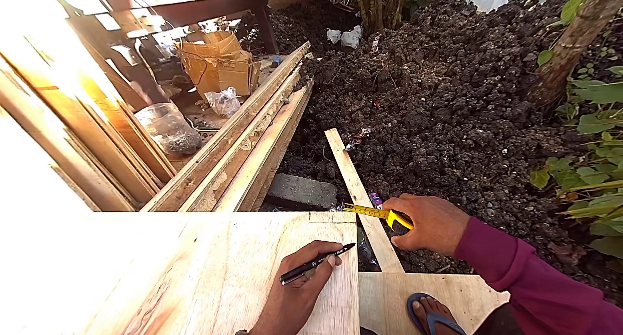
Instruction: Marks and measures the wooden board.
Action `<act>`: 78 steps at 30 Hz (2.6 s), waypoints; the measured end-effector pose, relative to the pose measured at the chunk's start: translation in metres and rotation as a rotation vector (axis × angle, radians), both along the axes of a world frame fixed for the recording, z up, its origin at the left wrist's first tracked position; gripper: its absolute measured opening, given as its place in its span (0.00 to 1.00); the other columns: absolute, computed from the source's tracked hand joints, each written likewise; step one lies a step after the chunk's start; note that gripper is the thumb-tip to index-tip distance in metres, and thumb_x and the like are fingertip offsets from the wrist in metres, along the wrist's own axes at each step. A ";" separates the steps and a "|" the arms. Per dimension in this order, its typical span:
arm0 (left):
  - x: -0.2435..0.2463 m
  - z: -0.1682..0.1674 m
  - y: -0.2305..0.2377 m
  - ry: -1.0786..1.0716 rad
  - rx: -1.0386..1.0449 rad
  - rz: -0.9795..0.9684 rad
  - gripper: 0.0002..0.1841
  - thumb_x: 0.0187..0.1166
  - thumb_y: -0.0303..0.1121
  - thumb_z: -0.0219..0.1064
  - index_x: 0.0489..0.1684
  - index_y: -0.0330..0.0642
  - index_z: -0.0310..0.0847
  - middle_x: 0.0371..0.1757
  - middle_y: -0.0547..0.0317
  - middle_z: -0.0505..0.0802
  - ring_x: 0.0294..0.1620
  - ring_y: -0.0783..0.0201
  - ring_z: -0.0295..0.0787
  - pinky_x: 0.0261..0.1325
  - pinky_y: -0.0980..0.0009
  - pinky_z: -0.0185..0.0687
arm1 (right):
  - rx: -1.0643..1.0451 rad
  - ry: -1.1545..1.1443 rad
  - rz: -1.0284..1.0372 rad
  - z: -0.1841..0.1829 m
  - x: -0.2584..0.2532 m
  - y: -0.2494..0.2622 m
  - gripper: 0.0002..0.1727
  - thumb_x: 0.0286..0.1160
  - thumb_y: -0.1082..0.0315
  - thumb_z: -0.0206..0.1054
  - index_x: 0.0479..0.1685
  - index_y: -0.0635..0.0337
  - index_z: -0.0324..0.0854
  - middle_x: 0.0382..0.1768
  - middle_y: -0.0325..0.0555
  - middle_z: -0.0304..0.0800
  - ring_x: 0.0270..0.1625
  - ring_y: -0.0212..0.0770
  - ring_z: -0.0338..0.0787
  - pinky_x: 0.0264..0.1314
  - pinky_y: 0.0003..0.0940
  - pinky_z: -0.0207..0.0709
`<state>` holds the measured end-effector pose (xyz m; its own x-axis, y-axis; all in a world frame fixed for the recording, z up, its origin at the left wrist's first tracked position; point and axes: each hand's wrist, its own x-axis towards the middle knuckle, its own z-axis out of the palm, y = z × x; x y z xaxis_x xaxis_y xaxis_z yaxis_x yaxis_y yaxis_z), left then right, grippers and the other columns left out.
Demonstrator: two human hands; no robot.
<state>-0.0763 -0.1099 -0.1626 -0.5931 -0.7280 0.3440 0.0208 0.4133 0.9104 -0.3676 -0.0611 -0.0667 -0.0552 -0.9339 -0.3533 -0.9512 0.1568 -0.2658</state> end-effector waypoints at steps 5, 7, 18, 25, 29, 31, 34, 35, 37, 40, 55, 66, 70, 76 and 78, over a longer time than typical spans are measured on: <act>0.000 0.000 0.000 0.000 0.004 0.000 0.13 0.86 0.32 0.61 0.55 0.39 0.91 0.45 0.55 0.96 0.42 0.60 0.95 0.48 0.68 0.94 | 0.004 0.003 -0.001 0.000 0.000 0.000 0.35 0.63 0.41 0.80 0.75 0.34 0.80 0.59 0.38 0.87 0.54 0.40 0.89 0.55 0.47 0.83; 0.000 0.000 0.000 0.003 0.003 -0.001 0.13 0.86 0.32 0.60 0.55 0.39 0.91 0.45 0.54 0.96 0.42 0.60 0.95 0.48 0.68 0.93 | 0.002 0.003 0.000 0.000 0.000 0.000 0.35 0.63 0.41 0.80 0.75 0.34 0.80 0.58 0.39 0.87 0.54 0.40 0.89 0.55 0.46 0.83; 0.000 -0.001 0.001 0.000 0.005 0.008 0.13 0.85 0.32 0.61 0.54 0.38 0.91 0.44 0.55 0.96 0.41 0.62 0.95 0.48 0.69 0.93 | -0.006 0.001 0.001 0.004 0.004 0.002 0.34 0.65 0.44 0.80 0.74 0.37 0.80 0.59 0.40 0.87 0.54 0.42 0.89 0.54 0.47 0.84; 0.000 -0.002 0.001 -0.006 0.013 0.008 0.13 0.86 0.32 0.60 0.55 0.39 0.91 0.44 0.55 0.96 0.41 0.61 0.95 0.48 0.69 0.93 | -0.008 0.014 0.006 0.004 0.005 0.002 0.34 0.65 0.44 0.80 0.74 0.37 0.81 0.59 0.39 0.87 0.54 0.41 0.89 0.54 0.47 0.84; 0.000 -0.002 0.001 -0.005 0.012 0.008 0.14 0.86 0.33 0.61 0.55 0.39 0.91 0.45 0.55 0.97 0.42 0.61 0.95 0.48 0.69 0.93 | -0.008 0.012 0.006 0.004 0.004 0.002 0.34 0.64 0.44 0.80 0.74 0.37 0.80 0.59 0.39 0.87 0.53 0.41 0.89 0.54 0.47 0.84; 0.000 -0.002 0.001 -0.004 0.015 0.008 0.13 0.86 0.33 0.61 0.55 0.39 0.91 0.45 0.55 0.97 0.43 0.61 0.95 0.48 0.69 0.94 | -0.013 0.010 0.005 0.001 0.002 0.001 0.34 0.63 0.43 0.80 0.74 0.35 0.81 0.58 0.38 0.87 0.53 0.40 0.89 0.53 0.46 0.83; 0.000 -0.001 0.000 0.001 0.023 0.004 0.13 0.86 0.32 0.61 0.55 0.38 0.91 0.46 0.54 0.97 0.44 0.60 0.96 0.49 0.67 0.94 | -0.006 0.011 0.004 -0.002 0.000 -0.001 0.34 0.63 0.42 0.80 0.74 0.34 0.80 0.58 0.38 0.87 0.53 0.39 0.89 0.54 0.46 0.83; 0.000 -0.002 0.000 0.004 0.023 0.004 0.13 0.86 0.32 0.61 0.56 0.38 0.91 0.46 0.54 0.97 0.43 0.59 0.96 0.49 0.67 0.94 | -0.005 0.011 0.003 -0.002 0.000 -0.001 0.34 0.63 0.42 0.80 0.74 0.34 0.80 0.58 0.38 0.87 0.54 0.39 0.89 0.54 0.46 0.83; 0.000 -0.002 0.001 0.004 0.024 0.006 0.13 0.86 0.32 0.61 0.55 0.38 0.91 0.46 0.54 0.97 0.43 0.60 0.96 0.49 0.68 0.94 | -0.007 0.013 0.006 -0.002 0.001 0.000 0.34 0.63 0.42 0.80 0.73 0.35 0.81 0.57 0.38 0.87 0.53 0.39 0.89 0.54 0.46 0.83; 0.000 -0.001 0.000 0.002 0.028 0.006 0.13 0.85 0.32 0.61 0.55 0.38 0.91 0.45 0.54 0.97 0.43 0.60 0.95 0.48 0.68 0.94 | -0.009 0.011 0.006 0.004 0.004 0.002 0.33 0.64 0.44 0.80 0.73 0.37 0.81 0.58 0.39 0.87 0.53 0.40 0.89 0.53 0.46 0.84; 0.002 -0.002 0.000 0.024 0.029 0.006 0.13 0.85 0.31 0.61 0.54 0.37 0.91 0.46 0.52 0.97 0.43 0.58 0.96 0.49 0.66 0.94 | -0.006 0.021 0.009 -0.001 0.000 0.000 0.35 0.62 0.41 0.80 0.73 0.34 0.80 0.57 0.38 0.87 0.53 0.39 0.89 0.54 0.45 0.83; 0.005 0.001 -0.002 0.029 0.035 0.060 0.13 0.83 0.30 0.61 0.51 0.37 0.92 0.43 0.52 0.97 0.41 0.58 0.96 0.47 0.67 0.94 | -0.010 0.009 -0.001 0.003 0.004 0.002 0.34 0.64 0.44 0.80 0.74 0.36 0.81 0.59 0.39 0.87 0.53 0.41 0.89 0.54 0.47 0.84; 0.010 0.002 -0.006 0.013 0.019 0.104 0.13 0.82 0.31 0.60 0.49 0.39 0.93 0.40 0.54 0.97 0.38 0.59 0.96 0.45 0.67 0.94 | -0.003 0.010 -0.002 0.004 0.004 0.002 0.33 0.65 0.44 0.80 0.74 0.37 0.80 0.58 0.39 0.87 0.54 0.42 0.89 0.55 0.47 0.83; 0.013 0.006 -0.009 0.024 -0.004 0.166 0.14 0.80 0.32 0.59 0.44 0.39 0.94 0.36 0.55 0.97 0.34 0.61 0.94 0.41 0.69 0.92 | 0.002 0.009 -0.005 0.005 0.004 0.002 0.34 0.64 0.44 0.80 0.74 0.36 0.80 0.59 0.39 0.87 0.54 0.41 0.89 0.55 0.47 0.83; 0.015 0.007 -0.010 0.032 -0.004 0.183 0.14 0.80 0.31 0.59 0.43 0.39 0.94 0.35 0.55 0.96 0.33 0.61 0.94 0.40 0.70 0.91 | 0.009 0.013 -0.006 0.003 0.002 0.001 0.35 0.64 0.42 0.80 0.75 0.35 0.80 0.59 0.39 0.87 0.55 0.40 0.89 0.56 0.46 0.83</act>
